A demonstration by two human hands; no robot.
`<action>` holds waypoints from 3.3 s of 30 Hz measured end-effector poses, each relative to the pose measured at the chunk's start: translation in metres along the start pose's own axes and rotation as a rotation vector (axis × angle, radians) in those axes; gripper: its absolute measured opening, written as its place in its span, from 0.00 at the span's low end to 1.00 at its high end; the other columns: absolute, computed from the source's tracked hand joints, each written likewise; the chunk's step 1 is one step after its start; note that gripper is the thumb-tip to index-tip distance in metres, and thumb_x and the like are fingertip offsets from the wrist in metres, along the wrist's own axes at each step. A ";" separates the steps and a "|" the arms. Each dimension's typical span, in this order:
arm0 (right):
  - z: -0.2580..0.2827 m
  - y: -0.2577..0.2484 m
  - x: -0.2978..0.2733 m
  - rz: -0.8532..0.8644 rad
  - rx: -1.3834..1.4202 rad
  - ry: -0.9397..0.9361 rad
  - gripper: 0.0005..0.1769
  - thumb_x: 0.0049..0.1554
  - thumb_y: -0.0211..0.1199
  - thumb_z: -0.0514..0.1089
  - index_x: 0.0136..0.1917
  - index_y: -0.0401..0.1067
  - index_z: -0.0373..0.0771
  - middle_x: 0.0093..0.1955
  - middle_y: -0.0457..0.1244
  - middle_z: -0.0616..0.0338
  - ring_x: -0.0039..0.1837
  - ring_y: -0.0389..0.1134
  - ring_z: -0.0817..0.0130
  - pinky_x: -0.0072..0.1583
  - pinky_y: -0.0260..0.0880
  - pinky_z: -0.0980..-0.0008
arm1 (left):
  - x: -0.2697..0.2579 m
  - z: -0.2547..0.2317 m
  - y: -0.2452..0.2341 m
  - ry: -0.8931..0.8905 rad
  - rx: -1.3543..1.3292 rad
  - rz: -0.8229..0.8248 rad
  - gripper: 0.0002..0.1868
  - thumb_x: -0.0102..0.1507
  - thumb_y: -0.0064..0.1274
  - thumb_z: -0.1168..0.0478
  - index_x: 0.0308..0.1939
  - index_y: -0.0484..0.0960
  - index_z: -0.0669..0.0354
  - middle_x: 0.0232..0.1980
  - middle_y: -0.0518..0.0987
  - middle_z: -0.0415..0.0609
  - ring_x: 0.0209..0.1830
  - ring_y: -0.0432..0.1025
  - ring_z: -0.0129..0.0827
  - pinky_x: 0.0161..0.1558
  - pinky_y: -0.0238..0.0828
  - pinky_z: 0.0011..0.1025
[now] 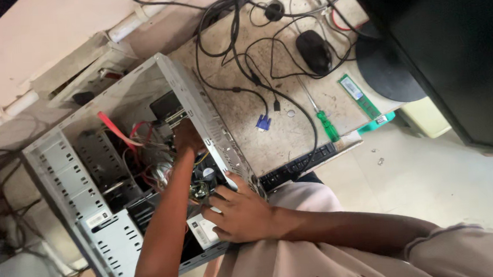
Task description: The person is working inside an open desktop computer case, manipulating various internal cables and components. They connect and disconnect power and data cables to the motherboard and hard drive, organizing the wiring within the chassis. The task involves troubleshooting or assembling the internal connections of the computer.
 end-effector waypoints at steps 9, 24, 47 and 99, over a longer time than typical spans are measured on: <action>-0.008 0.002 0.002 0.032 -0.037 -0.049 0.17 0.52 0.66 0.54 0.49 0.72 0.43 0.43 0.64 0.57 0.55 0.64 0.58 0.75 0.49 0.37 | -0.062 -0.027 -0.018 0.403 0.092 -0.412 0.18 0.62 0.52 0.64 0.54 0.82 0.64 0.59 0.78 0.66 0.57 0.71 0.61 0.58 0.71 0.49; -0.007 0.004 0.002 0.010 -0.026 -0.006 0.19 0.52 0.66 0.54 0.51 0.72 0.42 0.46 0.66 0.55 0.58 0.65 0.56 0.76 0.48 0.38 | -0.058 -0.018 -0.020 0.462 0.353 -0.245 0.24 0.62 0.47 0.54 0.59 0.80 0.60 0.63 0.77 0.59 0.67 0.66 0.55 0.63 0.60 0.56; -0.007 0.003 0.008 0.124 -0.152 0.006 0.16 0.56 0.66 0.48 0.56 0.74 0.39 0.55 0.67 0.58 0.60 0.67 0.61 0.75 0.46 0.42 | -0.157 -0.020 -0.084 0.469 -0.196 -0.336 0.17 0.58 0.60 0.60 0.49 0.83 0.59 0.58 0.79 0.54 0.59 0.72 0.53 0.56 0.69 0.49; -0.022 0.036 0.104 0.457 0.790 0.765 0.07 0.59 0.59 0.39 0.42 0.76 0.34 0.31 0.63 0.60 0.32 0.59 0.73 0.35 0.59 0.71 | -0.308 0.121 -0.084 0.199 -0.902 -0.817 0.08 0.71 0.52 0.68 0.52 0.83 0.65 0.46 0.86 0.51 0.43 0.81 0.32 0.41 0.75 0.26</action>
Point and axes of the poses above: each hand's wrist, its own x-axis towards the middle knuckle, its own y-axis out of the palm, z = x × y, the point moved 1 cm from there along x, towards the middle knuckle
